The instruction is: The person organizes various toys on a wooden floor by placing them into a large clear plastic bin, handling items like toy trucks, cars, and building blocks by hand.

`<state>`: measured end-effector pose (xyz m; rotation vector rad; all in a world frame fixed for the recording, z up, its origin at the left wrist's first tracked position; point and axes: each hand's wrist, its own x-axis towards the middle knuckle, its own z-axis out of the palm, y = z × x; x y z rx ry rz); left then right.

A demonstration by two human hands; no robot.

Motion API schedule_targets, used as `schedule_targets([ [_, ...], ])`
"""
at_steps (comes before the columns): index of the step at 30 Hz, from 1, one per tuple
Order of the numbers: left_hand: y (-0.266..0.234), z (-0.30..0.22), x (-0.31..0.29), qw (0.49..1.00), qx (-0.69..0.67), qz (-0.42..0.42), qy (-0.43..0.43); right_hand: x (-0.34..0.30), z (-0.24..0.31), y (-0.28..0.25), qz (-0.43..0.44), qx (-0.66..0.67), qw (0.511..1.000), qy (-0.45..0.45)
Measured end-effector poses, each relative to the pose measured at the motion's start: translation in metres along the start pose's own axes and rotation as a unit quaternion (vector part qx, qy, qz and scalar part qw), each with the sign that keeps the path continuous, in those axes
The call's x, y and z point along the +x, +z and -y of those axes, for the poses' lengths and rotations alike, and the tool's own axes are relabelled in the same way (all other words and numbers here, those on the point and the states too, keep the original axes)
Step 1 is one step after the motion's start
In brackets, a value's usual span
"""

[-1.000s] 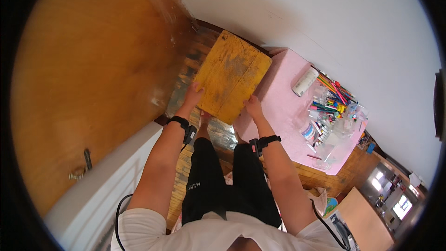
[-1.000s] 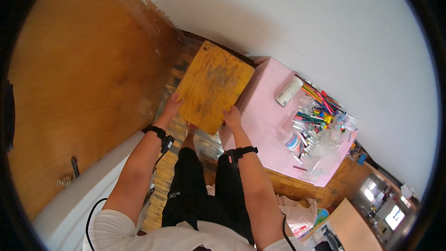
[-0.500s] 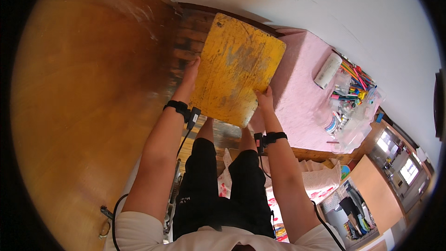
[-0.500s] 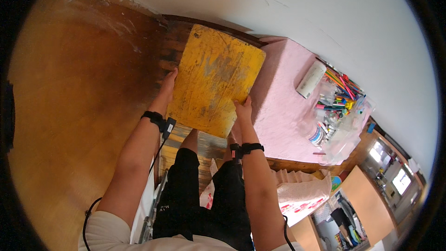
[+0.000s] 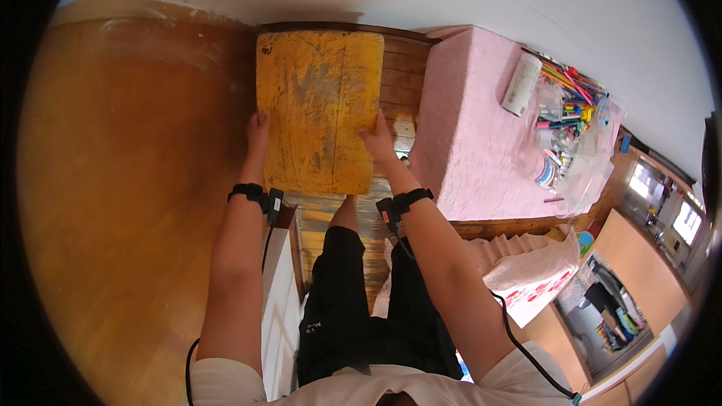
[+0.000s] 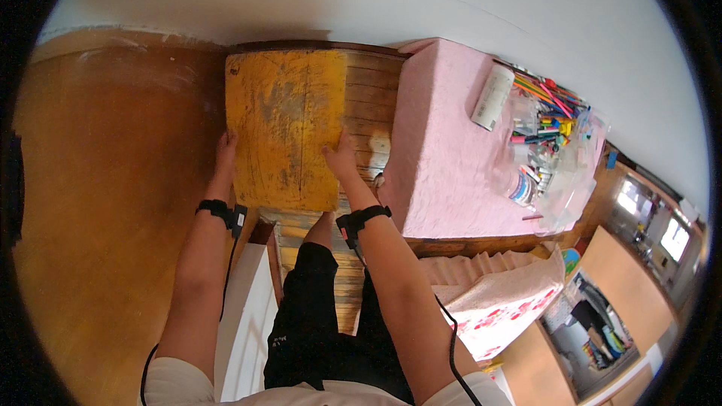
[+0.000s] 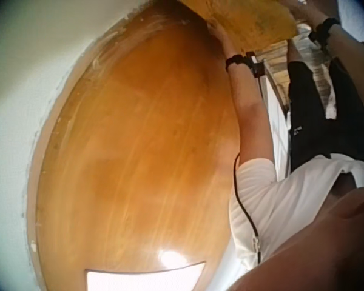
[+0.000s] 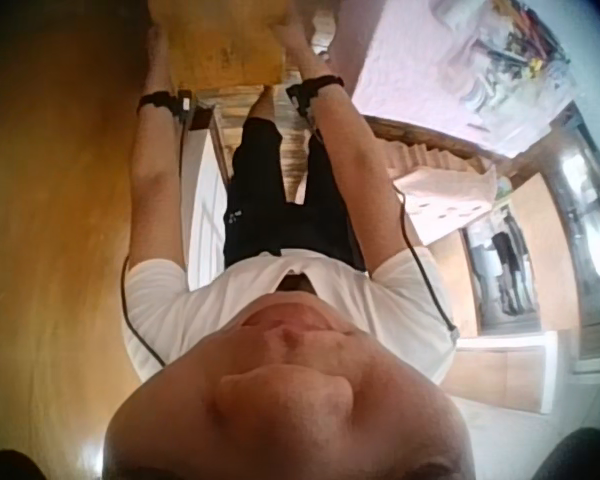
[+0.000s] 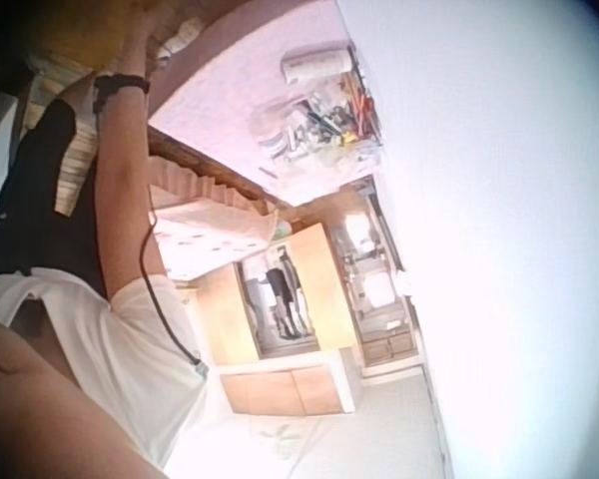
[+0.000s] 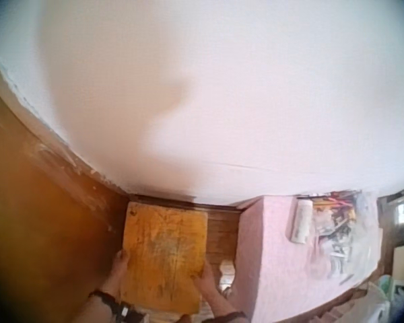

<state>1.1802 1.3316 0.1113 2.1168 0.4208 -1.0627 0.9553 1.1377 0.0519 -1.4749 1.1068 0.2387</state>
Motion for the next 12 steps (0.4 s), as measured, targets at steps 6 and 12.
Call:
schedule_targets([
  [6,0.055,0.029,-0.022,0.936,0.256,-0.148,0.191,-0.044,0.023,-0.028,-0.02,-0.042,0.999,-0.019],
  [12,0.158,-0.002,-0.128,0.905,0.351,0.061,0.235,-0.106,-0.01,-0.121,-0.007,0.107,0.994,0.029],
])
